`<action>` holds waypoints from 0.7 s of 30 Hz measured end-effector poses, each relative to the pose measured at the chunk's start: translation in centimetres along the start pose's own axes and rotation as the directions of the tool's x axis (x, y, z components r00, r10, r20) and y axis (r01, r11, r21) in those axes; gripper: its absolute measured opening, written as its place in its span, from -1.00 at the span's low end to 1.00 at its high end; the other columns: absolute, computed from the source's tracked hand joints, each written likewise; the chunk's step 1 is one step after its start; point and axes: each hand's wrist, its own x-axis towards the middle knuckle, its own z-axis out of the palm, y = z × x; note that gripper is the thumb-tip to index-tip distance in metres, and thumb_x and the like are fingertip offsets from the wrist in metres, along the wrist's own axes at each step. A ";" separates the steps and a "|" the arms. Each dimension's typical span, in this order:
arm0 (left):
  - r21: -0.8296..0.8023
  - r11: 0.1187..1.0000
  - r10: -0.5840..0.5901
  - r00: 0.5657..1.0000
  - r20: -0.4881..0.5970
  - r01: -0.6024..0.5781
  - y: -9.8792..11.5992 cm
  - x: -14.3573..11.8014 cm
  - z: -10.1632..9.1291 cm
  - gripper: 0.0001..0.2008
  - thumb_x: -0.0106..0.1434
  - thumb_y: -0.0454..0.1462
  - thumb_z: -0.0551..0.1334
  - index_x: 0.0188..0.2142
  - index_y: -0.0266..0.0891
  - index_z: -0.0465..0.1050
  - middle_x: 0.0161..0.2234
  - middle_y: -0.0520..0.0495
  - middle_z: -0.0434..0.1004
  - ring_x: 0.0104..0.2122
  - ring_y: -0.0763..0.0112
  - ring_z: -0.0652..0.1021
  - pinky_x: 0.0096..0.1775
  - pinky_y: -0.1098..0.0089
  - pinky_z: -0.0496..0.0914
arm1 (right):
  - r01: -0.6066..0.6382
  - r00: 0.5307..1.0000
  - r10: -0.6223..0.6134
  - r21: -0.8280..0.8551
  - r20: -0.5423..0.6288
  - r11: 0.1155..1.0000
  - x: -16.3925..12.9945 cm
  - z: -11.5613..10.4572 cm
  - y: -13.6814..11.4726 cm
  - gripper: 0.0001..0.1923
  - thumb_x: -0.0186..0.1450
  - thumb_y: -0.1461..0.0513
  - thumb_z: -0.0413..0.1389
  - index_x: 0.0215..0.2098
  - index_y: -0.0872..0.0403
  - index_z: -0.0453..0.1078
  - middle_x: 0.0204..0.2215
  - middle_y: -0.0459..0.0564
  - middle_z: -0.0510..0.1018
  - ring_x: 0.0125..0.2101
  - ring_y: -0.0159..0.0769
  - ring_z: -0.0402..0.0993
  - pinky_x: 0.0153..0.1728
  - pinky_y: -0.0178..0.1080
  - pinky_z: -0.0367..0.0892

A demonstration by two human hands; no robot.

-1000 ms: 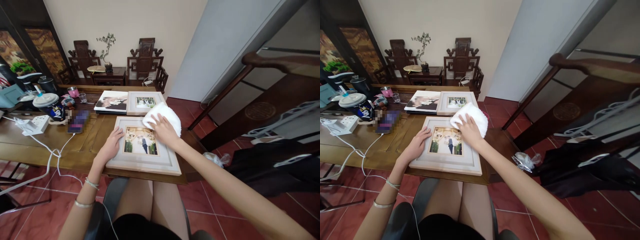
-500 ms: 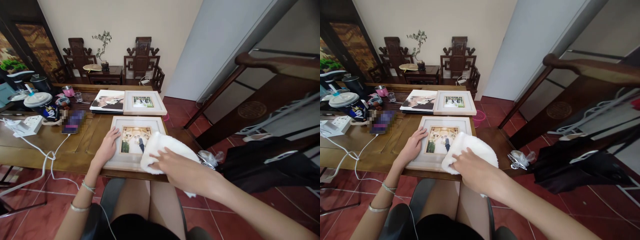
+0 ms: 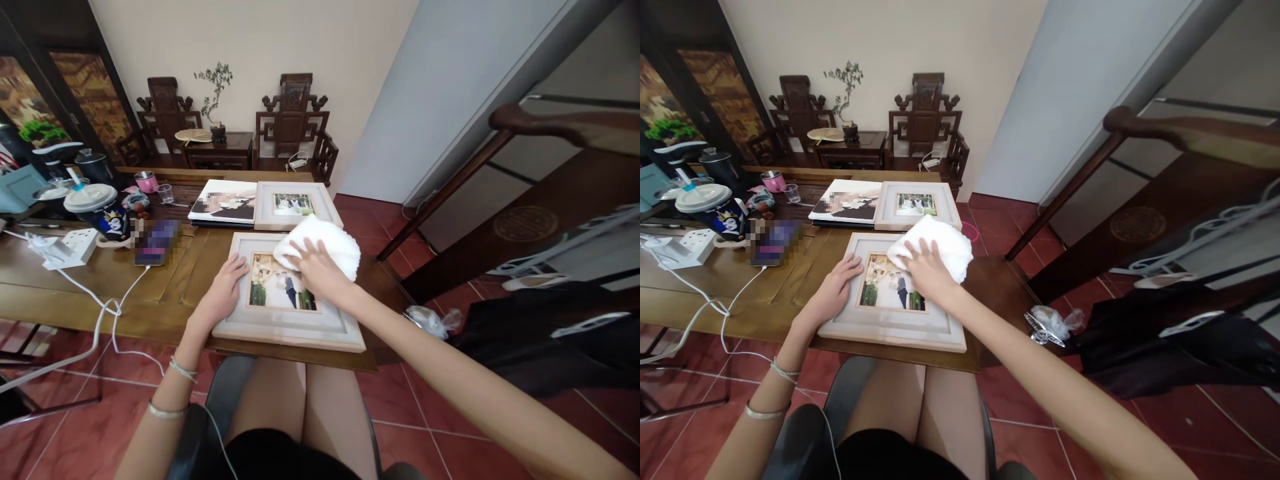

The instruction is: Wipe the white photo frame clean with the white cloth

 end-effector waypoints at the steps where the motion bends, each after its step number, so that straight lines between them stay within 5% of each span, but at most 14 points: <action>1: 0.001 1.000 0.000 1.000 -0.007 0.000 0.0 0.0 0.0 -0.48 0.18 -0.53 -0.03 0.08 -0.34 0.42 0.21 -0.26 0.33 0.31 0.14 0.17 0.26 -0.08 0.15 | -0.008 1.000 0.007 -0.016 -0.015 1.000 0.6 0.3 0.3 -0.37 0.21 0.45 -0.03 0.26 0.19 0.23 0.33 0.22 0.10 0.27 0.26 -0.03 0.18 0.24 -0.06; 7: -0.005 1.000 -0.002 0.999 -0.042 0.002 -0.2 0.0 0.3 -0.50 0.18 -0.53 -0.02 0.06 -0.34 0.43 0.20 -0.26 0.35 0.31 0.15 0.18 0.27 -0.06 0.14 | 0.081 0.994 -0.082 0.014 0.075 0.997 -0.5 -0.4 -0.5 -0.41 0.18 0.48 0.00 0.19 0.19 0.34 0.31 0.24 0.15 0.28 0.27 -0.02 0.18 0.28 -0.04; 16: 0.018 0.999 0.032 0.997 -0.076 -0.030 -0.5 0.1 0.6 -0.54 0.22 -0.51 -0.03 0.04 -0.37 0.44 0.18 -0.27 0.37 0.30 0.15 0.21 0.26 -0.04 0.17 | 0.254 0.871 -0.374 0.360 0.318 0.898 -7.9 -8.4 -2.6 -0.38 0.08 0.56 -0.06 0.00 0.04 0.51 -0.02 0.10 0.55 0.02 -0.06 0.41 -0.01 -0.13 0.29; 18: 0.015 0.999 0.030 0.997 -0.066 -0.029 -0.5 0.1 0.5 -0.54 0.21 -0.51 -0.03 0.04 -0.38 0.44 0.19 -0.29 0.36 0.30 0.13 0.20 0.26 -0.04 0.16 | 0.255 0.864 -0.389 0.389 0.319 0.885 -8.1 -8.7 -3.0 -0.36 0.06 0.57 -0.07 -0.02 0.02 0.51 -0.06 0.06 0.57 -0.01 -0.09 0.43 -0.03 -0.15 0.31; 21: -0.010 1.000 0.027 0.999 -0.047 -0.028 -0.5 0.1 0.4 -0.52 0.20 -0.51 -0.02 0.06 -0.35 0.44 0.20 -0.27 0.35 0.30 0.12 0.19 0.26 -0.07 0.15 | 0.224 0.902 -0.318 0.315 0.292 0.922 -7.3 -6.6 -3.4 -0.33 0.09 0.54 -0.06 0.12 0.07 0.41 0.16 0.12 0.42 0.13 0.04 0.30 0.08 0.01 0.23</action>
